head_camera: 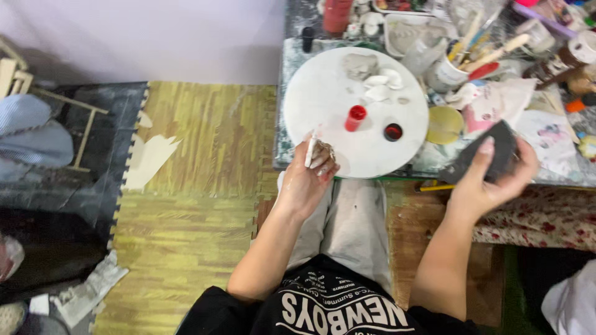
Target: The person shapes a small white clay piece into a heart, smooths its edges with a black tool, and attaches a metal ring to the top. They then repeat the process with a second piece, smoothing and refining the shape.
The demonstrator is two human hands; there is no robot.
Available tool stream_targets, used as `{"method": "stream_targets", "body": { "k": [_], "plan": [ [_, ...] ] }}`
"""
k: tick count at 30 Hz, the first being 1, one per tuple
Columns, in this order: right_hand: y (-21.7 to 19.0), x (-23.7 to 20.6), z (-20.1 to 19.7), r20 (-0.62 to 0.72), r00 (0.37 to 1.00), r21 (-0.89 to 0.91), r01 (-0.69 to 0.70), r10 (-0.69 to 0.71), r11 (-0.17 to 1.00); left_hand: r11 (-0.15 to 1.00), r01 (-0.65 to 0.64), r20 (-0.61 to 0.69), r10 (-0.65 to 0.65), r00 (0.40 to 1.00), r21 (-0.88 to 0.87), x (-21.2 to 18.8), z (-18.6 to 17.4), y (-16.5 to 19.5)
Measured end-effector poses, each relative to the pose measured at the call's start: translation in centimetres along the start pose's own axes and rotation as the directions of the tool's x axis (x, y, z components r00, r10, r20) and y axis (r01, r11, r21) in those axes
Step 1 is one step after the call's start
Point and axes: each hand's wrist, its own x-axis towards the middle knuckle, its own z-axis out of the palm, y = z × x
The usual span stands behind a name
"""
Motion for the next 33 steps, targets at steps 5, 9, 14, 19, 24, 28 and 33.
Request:
{"method": "stream_targets", "body": {
  "k": [5,9,14,19,24,28,33],
  "plan": [
    [4.0,2.6,1.6,0.112,0.99,-0.006,-0.085,0.085,0.996,0.998,0.037,-0.104,-0.031,0.994,0.05,1.7,1.6,-1.4],
    [3.3,3.5,3.0,0.281,0.951,-0.358,0.226,-0.126,0.906,1.0,0.012,-0.081,-0.01,0.997,0.024,2.5,2.7,-2.0],
    [-2.3,-0.8,4.3,0.141,0.968,-0.127,0.226,-0.208,0.966,0.983,-0.073,-0.299,0.121,0.946,0.167,2.5,4.3,-2.5],
    [-9.8,-5.3,6.0,0.378,0.912,0.329,0.028,-0.159,0.944,0.771,-0.358,-0.111,0.48,0.87,0.526,1.6,4.2,-3.5],
    [-15.0,-4.3,7.6,0.484,0.863,0.118,0.099,-0.144,0.988,0.58,-0.531,0.061,0.638,0.768,0.618,0.4,2.6,-4.3],
    [-16.4,-3.4,9.0,0.492,0.84,0.017,0.253,-0.228,0.967,0.591,-0.557,0.051,0.658,0.752,0.584,0.0,2.0,-4.3],
    [-15.4,-3.3,10.2,0.488,0.788,0.026,0.417,-0.376,0.908,0.591,-0.531,0.024,0.654,0.756,0.607,0.1,1.8,-4.1]
  ]
}}
